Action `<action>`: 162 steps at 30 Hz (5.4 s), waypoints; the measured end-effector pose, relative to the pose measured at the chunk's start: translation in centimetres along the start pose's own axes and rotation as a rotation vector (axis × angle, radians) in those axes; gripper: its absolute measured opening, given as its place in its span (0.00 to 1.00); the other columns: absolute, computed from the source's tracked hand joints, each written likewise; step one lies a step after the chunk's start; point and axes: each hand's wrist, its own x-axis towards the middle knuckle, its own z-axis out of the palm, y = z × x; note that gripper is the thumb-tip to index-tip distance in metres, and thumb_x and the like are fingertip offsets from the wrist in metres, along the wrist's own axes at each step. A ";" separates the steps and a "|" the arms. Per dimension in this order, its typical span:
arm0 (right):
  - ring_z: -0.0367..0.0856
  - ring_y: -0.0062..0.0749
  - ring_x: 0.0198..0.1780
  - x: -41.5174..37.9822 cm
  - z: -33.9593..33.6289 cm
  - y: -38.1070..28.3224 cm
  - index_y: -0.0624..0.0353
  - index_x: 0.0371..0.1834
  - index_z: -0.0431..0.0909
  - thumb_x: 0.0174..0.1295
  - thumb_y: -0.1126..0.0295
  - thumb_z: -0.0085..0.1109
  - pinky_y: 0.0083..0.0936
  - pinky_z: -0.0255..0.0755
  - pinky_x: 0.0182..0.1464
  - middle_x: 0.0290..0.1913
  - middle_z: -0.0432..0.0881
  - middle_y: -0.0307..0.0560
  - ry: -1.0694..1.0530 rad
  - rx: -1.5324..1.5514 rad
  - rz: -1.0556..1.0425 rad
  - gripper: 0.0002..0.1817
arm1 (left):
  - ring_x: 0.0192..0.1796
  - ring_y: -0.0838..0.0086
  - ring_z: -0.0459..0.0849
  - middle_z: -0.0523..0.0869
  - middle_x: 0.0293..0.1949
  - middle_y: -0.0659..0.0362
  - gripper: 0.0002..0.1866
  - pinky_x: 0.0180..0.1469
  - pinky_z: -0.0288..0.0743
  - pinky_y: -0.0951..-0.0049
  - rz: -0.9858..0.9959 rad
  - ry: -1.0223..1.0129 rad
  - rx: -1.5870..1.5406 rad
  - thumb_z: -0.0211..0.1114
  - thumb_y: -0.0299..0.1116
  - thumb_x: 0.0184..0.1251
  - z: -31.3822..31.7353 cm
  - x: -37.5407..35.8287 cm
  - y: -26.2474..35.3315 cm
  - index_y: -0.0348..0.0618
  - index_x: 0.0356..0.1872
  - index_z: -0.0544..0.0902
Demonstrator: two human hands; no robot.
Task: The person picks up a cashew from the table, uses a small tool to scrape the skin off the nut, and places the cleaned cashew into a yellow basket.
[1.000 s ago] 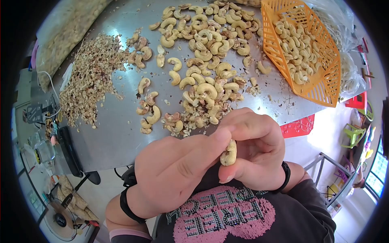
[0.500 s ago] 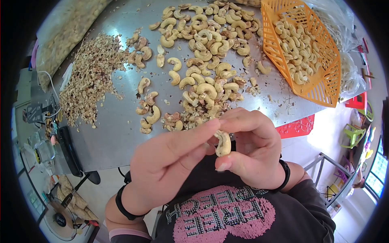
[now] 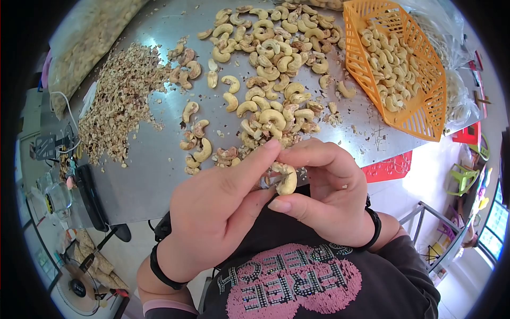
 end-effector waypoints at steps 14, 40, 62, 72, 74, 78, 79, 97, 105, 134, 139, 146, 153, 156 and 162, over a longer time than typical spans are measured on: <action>0.76 0.26 0.44 0.0 0.6 -0.5 0.68 0.46 0.68 0.51 0.81 0.56 0.21 0.70 0.48 0.42 0.75 0.48 0.031 0.079 0.113 0.18 | 0.29 0.69 0.79 0.80 0.31 0.55 0.18 0.28 0.71 0.79 0.062 0.057 0.081 0.56 0.20 0.51 0.3 -0.1 0.2 0.38 0.46 0.75; 0.75 0.25 0.43 -0.5 0.7 0.0 0.66 0.40 0.67 0.49 0.81 0.58 0.20 0.69 0.47 0.39 0.74 0.45 0.065 0.067 0.086 0.15 | 0.27 0.69 0.79 0.80 0.28 0.55 0.17 0.28 0.71 0.77 0.079 0.105 0.130 0.57 0.20 0.52 0.6 0.0 -0.4 0.40 0.46 0.76; 0.75 0.23 0.43 0.2 0.0 0.1 0.65 0.39 0.65 0.54 0.79 0.53 0.19 0.69 0.45 0.38 0.75 0.44 0.001 0.300 0.261 0.11 | 0.28 0.71 0.79 0.80 0.30 0.55 0.14 0.29 0.70 0.78 -0.071 0.019 0.011 0.56 0.24 0.56 0.0 0.2 0.2 0.41 0.46 0.76; 0.74 0.20 0.38 0.7 -0.5 0.0 0.63 0.37 0.66 0.57 0.75 0.52 0.15 0.68 0.39 0.36 0.75 0.43 -0.051 0.535 0.408 0.08 | 0.33 0.80 0.77 0.79 0.35 0.57 0.13 0.35 0.71 0.81 -0.489 -0.051 -0.479 0.51 0.27 0.62 -0.8 0.1 0.6 0.36 0.46 0.74; 0.74 0.20 0.38 0.6 -0.6 0.3 0.62 0.38 0.66 0.56 0.75 0.52 0.14 0.68 0.38 0.36 0.75 0.42 -0.027 0.504 0.388 0.08 | 0.32 0.80 0.77 0.78 0.34 0.57 0.13 0.36 0.71 0.82 -0.516 -0.099 -0.445 0.51 0.29 0.62 -0.7 0.0 0.5 0.35 0.46 0.74; 0.73 0.19 0.36 0.5 -0.3 0.2 0.61 0.39 0.66 0.56 0.76 0.53 0.14 0.67 0.37 0.33 0.73 0.40 0.002 0.442 0.336 0.10 | 0.26 0.85 0.71 0.77 0.26 0.61 0.14 0.28 0.62 0.87 -0.486 -0.013 -0.575 0.52 0.33 0.63 -0.2 -0.3 0.2 0.34 0.43 0.73; 0.73 0.19 0.36 0.6 -0.3 0.0 0.61 0.39 0.66 0.56 0.76 0.53 0.14 0.67 0.37 0.33 0.73 0.40 0.001 0.441 0.337 0.10 | 0.32 0.82 0.76 0.77 0.29 0.60 0.11 0.34 0.69 0.85 -0.525 -0.019 -0.645 0.52 0.32 0.62 -0.3 -0.3 0.2 0.34 0.40 0.73; 0.73 0.19 0.37 0.3 -0.6 -0.4 0.64 0.41 0.65 0.55 0.78 0.53 0.16 0.67 0.40 0.36 0.73 0.40 -0.055 0.319 0.334 0.12 | 0.31 0.84 0.75 0.77 0.30 0.61 0.13 0.34 0.68 0.86 -0.548 -0.141 -0.703 0.51 0.28 0.62 -1.7 -0.2 -0.2 0.37 0.47 0.71; 0.75 0.21 0.38 0.3 -0.3 -0.3 0.65 0.40 0.66 0.53 0.80 0.54 0.17 0.70 0.41 0.36 0.74 0.42 -0.010 0.214 0.164 0.12 | 0.27 0.80 0.75 0.78 0.28 0.58 0.17 0.29 0.68 0.81 -0.395 -0.100 -0.378 0.51 0.25 0.59 -0.8 -0.4 0.7 0.39 0.51 0.70; 0.75 0.22 0.39 -0.3 -0.1 -0.3 0.67 0.42 0.66 0.54 0.80 0.53 0.18 0.70 0.43 0.37 0.74 0.45 -0.011 0.056 0.090 0.13 | 0.24 0.67 0.78 0.79 0.26 0.55 0.16 0.26 0.70 0.76 0.064 0.044 0.184 0.57 0.22 0.52 -0.3 -0.1 -0.4 0.42 0.45 0.76; 0.75 0.23 0.39 -0.1 -0.1 -0.4 0.67 0.42 0.65 0.55 0.80 0.52 0.18 0.70 0.43 0.38 0.74 0.45 -0.025 0.122 0.134 0.12 | 0.29 0.72 0.80 0.81 0.30 0.55 0.14 0.32 0.72 0.79 -0.228 -0.003 -0.218 0.55 0.22 0.56 -0.6 -0.2 0.3 0.39 0.46 0.76; 0.75 0.23 0.36 0.4 -0.7 0.2 0.67 0.45 0.65 0.58 0.77 0.49 0.17 0.70 0.39 0.36 0.74 0.46 -0.029 0.473 0.341 0.12 | 0.32 0.74 0.80 0.81 0.32 0.55 0.13 0.35 0.72 0.79 -0.206 -0.106 -0.344 0.52 0.23 0.58 -1.0 0.0 0.6 0.37 0.46 0.75; 0.74 0.23 0.33 0.6 -0.9 0.0 0.65 0.43 0.67 0.59 0.73 0.48 0.15 0.70 0.34 0.34 0.75 0.45 -0.126 0.705 0.505 0.10 | 0.32 0.76 0.79 0.80 0.33 0.56 0.18 0.35 0.71 0.81 -0.192 -0.073 -0.371 0.53 0.23 0.57 -0.3 -0.3 0.2 0.37 0.52 0.70; 0.74 0.22 0.30 0.7 -1.0 -0.1 0.64 0.41 0.67 0.59 0.72 0.49 0.15 0.70 0.33 0.33 0.75 0.45 -0.142 0.700 0.539 0.09 | 0.31 0.78 0.78 0.80 0.34 0.56 0.19 0.34 0.71 0.83 -0.173 -0.161 -0.374 0.52 0.22 0.57 -0.8 -0.1 0.3 0.34 0.52 0.68; 0.72 0.19 0.26 0.5 -1.0 0.1 0.64 0.39 0.68 0.60 0.69 0.48 0.14 0.68 0.30 0.29 0.75 0.42 -0.114 0.691 0.559 0.10 | 0.30 0.77 0.79 0.80 0.36 0.54 0.19 0.32 0.71 0.83 -0.218 -0.241 -0.349 0.53 0.20 0.55 -1.1 -0.1 0.4 0.35 0.51 0.70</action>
